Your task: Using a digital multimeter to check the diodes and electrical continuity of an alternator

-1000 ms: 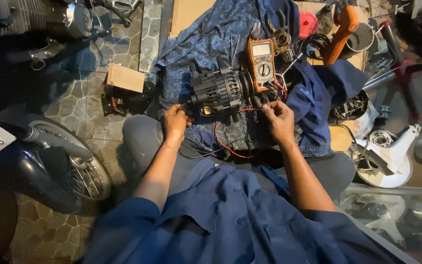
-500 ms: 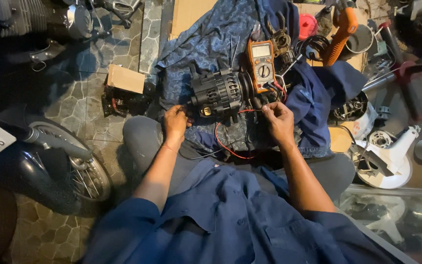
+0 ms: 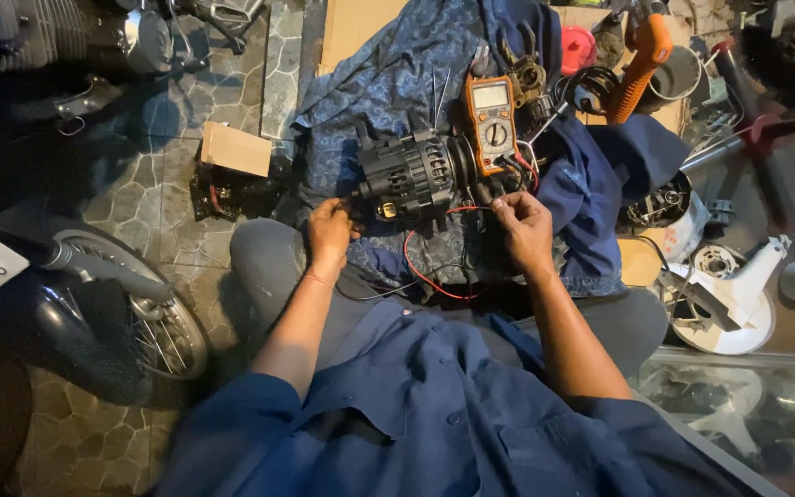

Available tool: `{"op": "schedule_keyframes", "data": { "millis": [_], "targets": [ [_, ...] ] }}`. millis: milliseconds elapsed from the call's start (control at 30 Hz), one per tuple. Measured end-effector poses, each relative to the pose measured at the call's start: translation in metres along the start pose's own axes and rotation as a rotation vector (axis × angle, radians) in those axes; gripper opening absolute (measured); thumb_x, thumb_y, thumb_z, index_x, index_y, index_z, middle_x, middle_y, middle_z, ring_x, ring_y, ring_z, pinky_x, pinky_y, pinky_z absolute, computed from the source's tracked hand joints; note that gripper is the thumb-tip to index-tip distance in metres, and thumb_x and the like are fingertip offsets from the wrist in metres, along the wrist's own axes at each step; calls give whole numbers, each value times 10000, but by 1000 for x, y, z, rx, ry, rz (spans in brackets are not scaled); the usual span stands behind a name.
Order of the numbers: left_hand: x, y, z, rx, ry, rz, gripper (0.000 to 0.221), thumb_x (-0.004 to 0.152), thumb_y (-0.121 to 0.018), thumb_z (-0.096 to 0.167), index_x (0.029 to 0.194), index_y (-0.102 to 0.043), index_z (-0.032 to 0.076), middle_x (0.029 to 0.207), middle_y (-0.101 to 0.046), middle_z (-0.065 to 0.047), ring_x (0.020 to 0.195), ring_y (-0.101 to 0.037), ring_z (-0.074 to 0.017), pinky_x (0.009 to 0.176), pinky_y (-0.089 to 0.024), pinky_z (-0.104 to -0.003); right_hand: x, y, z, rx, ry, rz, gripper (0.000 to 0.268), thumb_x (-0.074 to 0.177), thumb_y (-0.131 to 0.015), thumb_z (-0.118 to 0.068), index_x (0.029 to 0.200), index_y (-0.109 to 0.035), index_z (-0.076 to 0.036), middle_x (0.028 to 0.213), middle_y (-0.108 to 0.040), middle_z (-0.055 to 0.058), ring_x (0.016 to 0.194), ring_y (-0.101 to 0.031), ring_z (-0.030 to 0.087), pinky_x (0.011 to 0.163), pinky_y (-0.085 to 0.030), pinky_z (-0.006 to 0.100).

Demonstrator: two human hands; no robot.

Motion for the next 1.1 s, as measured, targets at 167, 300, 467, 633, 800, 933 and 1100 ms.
{"op": "schedule_keyframes", "data": {
  "millis": [167,300,467,633,800,933,1100],
  "targets": [
    [3,-1,-7,-27,9,-4,185,904,-552,57,904,-731,10,579,-598,-162,399,-653,-213,365,-537,-261,0,0,1,-7,-2,4,92,962,-766,-144,952,-753,-54,654,-539,-7,642,-512,80,595,-411,225],
    [2,-1,-4,8,22,2,192,902,-558,73,920,-742,23,586,-604,-149,403,-658,-203,361,-535,-263,2,0,5,-1,2,0,91,961,-766,-143,956,-756,-53,661,-560,4,652,-514,83,605,-413,225],
    [1,0,-6,25,22,8,201,892,-552,74,922,-747,33,579,-600,-145,404,-660,-207,362,-534,-268,2,2,8,-11,-4,4,86,961,-769,-148,950,-757,-63,660,-568,4,643,-523,81,593,-421,229],
    [4,-1,-7,2,21,0,206,897,-547,67,938,-741,14,585,-586,-151,415,-661,-214,381,-541,-270,-2,1,-2,-16,-7,11,88,964,-763,-145,961,-755,-57,655,-561,7,636,-528,85,588,-425,229],
    [-1,-1,1,-21,10,-14,189,905,-555,59,905,-731,-9,626,-643,-191,423,-668,-225,378,-545,-275,0,2,9,-18,-25,7,94,966,-763,-158,971,-761,-64,678,-596,20,655,-533,90,605,-432,236],
    [1,-1,-2,-39,7,-6,182,914,-562,59,921,-729,-13,625,-630,-184,417,-658,-216,364,-544,-263,-1,2,4,-11,-37,8,99,962,-768,-170,968,-761,-72,683,-597,9,658,-542,80,606,-429,220],
    [4,-2,-11,-68,39,-24,183,923,-542,58,905,-712,-8,669,-653,-184,443,-665,-210,382,-560,-249,0,1,7,-19,-8,2,85,968,-760,-146,958,-757,-62,665,-565,6,653,-510,85,603,-418,232]
  ]
}}
Point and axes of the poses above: each hand's wrist, its own x-axis towards the middle knuckle, its own y-axis out of the back of the hand, z = x × y, the point moved 6 cm from there along x, towards the middle knuckle
